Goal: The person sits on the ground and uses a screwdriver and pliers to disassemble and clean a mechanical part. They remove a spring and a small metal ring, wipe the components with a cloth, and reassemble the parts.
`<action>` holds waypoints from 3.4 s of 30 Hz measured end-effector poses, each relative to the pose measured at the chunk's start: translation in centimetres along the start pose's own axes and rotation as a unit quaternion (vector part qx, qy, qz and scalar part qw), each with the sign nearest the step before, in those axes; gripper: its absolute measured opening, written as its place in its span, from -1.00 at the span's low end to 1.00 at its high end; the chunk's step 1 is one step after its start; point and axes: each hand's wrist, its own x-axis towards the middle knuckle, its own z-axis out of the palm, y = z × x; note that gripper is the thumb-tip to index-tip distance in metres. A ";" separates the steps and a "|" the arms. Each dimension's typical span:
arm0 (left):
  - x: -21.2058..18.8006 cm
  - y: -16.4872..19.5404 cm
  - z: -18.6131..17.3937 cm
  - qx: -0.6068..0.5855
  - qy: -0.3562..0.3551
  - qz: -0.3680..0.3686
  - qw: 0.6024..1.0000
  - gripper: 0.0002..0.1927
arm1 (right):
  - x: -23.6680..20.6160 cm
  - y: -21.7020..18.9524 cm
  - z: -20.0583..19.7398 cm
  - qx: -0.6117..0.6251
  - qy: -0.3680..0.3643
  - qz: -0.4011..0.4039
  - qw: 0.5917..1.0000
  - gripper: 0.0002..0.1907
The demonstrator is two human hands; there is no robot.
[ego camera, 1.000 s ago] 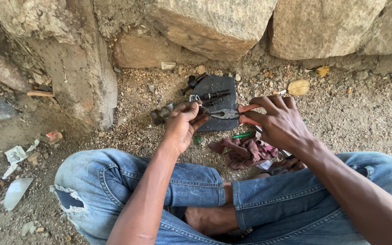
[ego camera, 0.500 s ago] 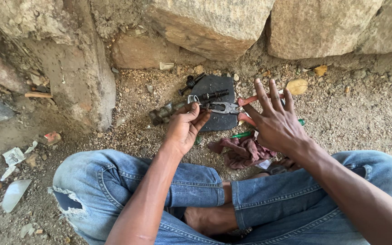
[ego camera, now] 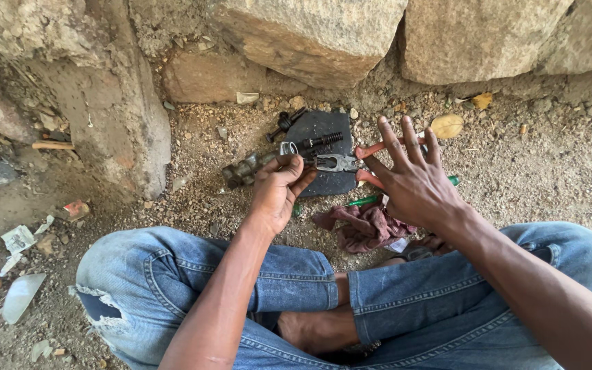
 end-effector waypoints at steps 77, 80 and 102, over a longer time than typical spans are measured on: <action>-2.5 4.8 0.8 0.059 0.065 0.109 0.990 -0.90 | -0.2 5.1 0.4 0.035 -0.053 0.129 0.990 -0.19; -2.7 3.1 1.1 -0.012 -0.018 0.019 1.000 -0.89 | 0.1 5.5 0.8 0.047 -0.098 0.161 0.981 -0.29; -3.7 2.3 3.2 0.050 -0.096 -0.086 0.990 -0.66 | 1.2 -2.4 2.1 -0.032 -0.132 -0.050 0.989 -0.77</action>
